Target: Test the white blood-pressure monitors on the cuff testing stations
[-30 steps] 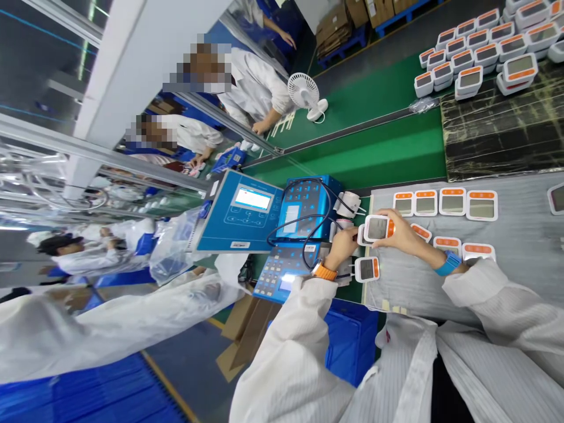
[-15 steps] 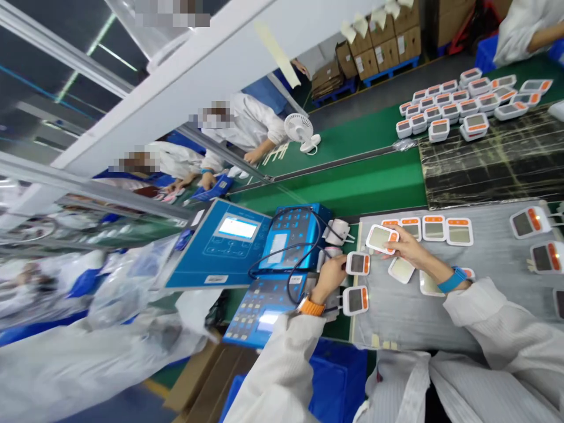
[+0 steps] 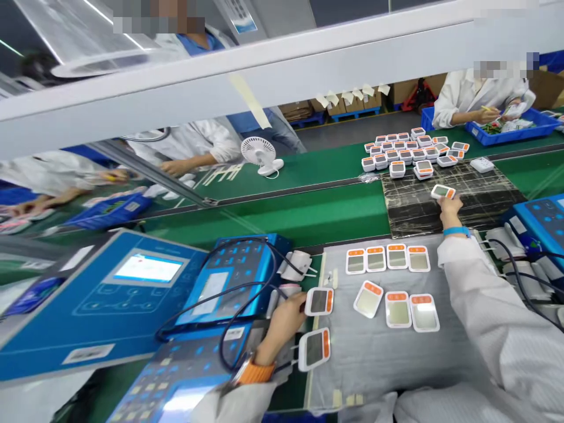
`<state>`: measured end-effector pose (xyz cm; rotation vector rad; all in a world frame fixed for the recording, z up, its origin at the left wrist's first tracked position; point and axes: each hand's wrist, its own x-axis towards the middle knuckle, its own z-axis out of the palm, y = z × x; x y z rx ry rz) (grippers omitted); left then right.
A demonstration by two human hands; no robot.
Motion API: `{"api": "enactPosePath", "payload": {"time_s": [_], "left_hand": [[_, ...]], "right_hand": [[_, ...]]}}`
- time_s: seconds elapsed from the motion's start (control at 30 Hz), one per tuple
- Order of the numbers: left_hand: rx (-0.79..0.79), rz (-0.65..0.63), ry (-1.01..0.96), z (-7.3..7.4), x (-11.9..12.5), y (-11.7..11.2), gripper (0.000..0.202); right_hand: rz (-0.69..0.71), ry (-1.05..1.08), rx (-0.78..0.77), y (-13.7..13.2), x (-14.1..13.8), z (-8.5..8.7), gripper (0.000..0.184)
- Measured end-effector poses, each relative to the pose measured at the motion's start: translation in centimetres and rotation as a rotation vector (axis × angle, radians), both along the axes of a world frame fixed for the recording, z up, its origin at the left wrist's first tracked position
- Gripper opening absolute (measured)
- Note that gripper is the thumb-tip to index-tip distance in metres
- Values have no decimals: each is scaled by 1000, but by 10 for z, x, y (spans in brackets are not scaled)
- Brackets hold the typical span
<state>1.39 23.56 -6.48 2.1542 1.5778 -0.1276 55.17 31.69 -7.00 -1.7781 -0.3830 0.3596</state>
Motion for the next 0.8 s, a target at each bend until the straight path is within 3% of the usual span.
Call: {"api": "enactPosePath", "payload": {"time_s": [0.1,0.17,0.3,0.37,0.4,0.5,0.57,0.7,0.8], "left_hand": [[11,1,3,-1,0,0,24],[27,-4,16,-1,2,-3,24],[60,-5,45,0,8,-8,21],[64,-15,69,-2,9,-9,17],[71,-19,84,-4,9,-9,16],[95,-19,123,-10,7,-11,14],[107,-16,134,-12,5,-13,14],[130,-25,133,-15,5,-12,16],[125,-38,117,-16,8,-10,17]], "right_hand": [[-1,-42,18,9,-17,6,67],[194,-130,68,4,-59,-3,64],[1044,-347,100,-46,-191,-36,38],[1417,-444,62,-80,-254,-46,40],[1526,-502,40,-95,-280,-49,47],[1565,-673,-62,-120,-330,-50,71],[1509,-724,-123,-121,-343,-48,69],[1513,-636,-94,-116,-339,-45,50],[1462,-384,32,-120,-329,-44,54]]}}
